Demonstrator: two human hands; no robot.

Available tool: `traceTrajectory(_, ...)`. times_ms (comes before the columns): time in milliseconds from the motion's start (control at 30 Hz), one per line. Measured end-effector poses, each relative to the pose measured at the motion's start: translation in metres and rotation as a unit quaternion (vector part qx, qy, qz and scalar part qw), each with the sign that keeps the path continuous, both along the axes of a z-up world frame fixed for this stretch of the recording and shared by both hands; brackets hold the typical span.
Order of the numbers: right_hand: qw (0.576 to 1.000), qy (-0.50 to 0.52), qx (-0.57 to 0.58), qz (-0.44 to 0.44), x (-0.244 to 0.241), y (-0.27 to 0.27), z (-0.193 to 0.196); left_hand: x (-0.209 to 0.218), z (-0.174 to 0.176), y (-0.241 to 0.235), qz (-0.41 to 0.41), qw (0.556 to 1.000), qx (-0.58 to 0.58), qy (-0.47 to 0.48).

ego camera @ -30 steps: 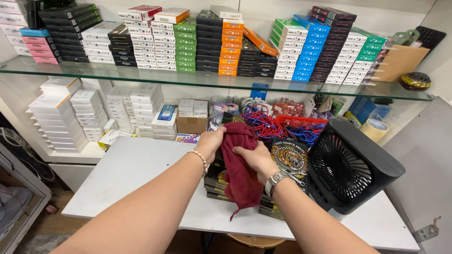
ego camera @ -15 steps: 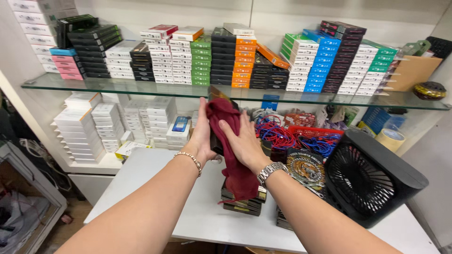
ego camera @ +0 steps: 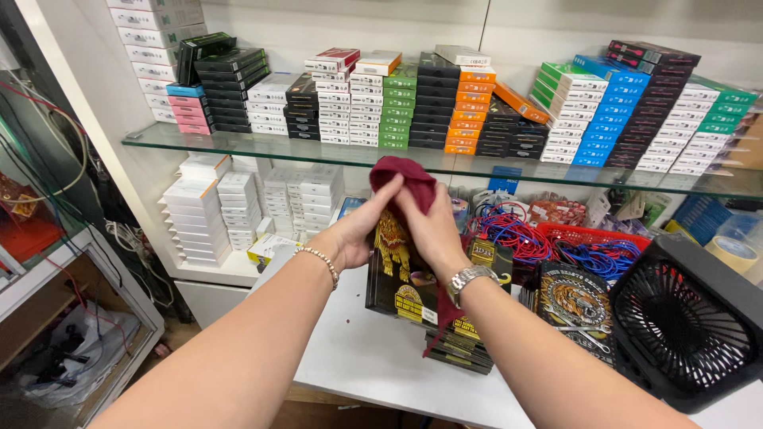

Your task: The person wipes the surfaces of multiple small product boxes with a maroon cloth, then stacks them on a glass shelf. The person repeats this process for several boxes, handling them one at a time and placing them in neat stacks.

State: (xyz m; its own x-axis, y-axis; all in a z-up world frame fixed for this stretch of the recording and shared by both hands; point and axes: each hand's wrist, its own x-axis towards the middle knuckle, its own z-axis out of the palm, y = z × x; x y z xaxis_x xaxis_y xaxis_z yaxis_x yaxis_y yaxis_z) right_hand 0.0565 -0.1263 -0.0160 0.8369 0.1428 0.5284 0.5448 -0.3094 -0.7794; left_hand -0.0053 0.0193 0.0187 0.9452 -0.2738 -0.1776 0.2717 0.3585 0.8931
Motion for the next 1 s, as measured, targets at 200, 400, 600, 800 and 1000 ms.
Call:
traceTrajectory(200,0.974,0.161,0.08,-0.137,0.008,-0.019,0.017,-0.007,-0.007,0.022,-0.016,0.996,0.091,-0.02)
traceTrajectory(400,0.979,0.097,0.168,0.055,0.015,0.014,0.033,0.004,-0.023,0.022,0.082,0.947,0.303,-0.072)
traceTrajectory(600,0.902,0.344,0.238,0.105,0.02,0.006,0.026,-0.009,-0.034,0.027,0.1,0.894,0.383,-0.211)
traceTrajectory(800,0.844,0.391,0.326,0.173,0.054,0.002,0.019,-0.022,-0.019,0.027,0.137,0.913,0.301,-0.24)
traceTrajectory(1000,0.774,0.507,0.307,0.224,0.07,-0.004,0.011,-0.035,-0.002,0.038,0.111,0.941,0.258,-0.19)
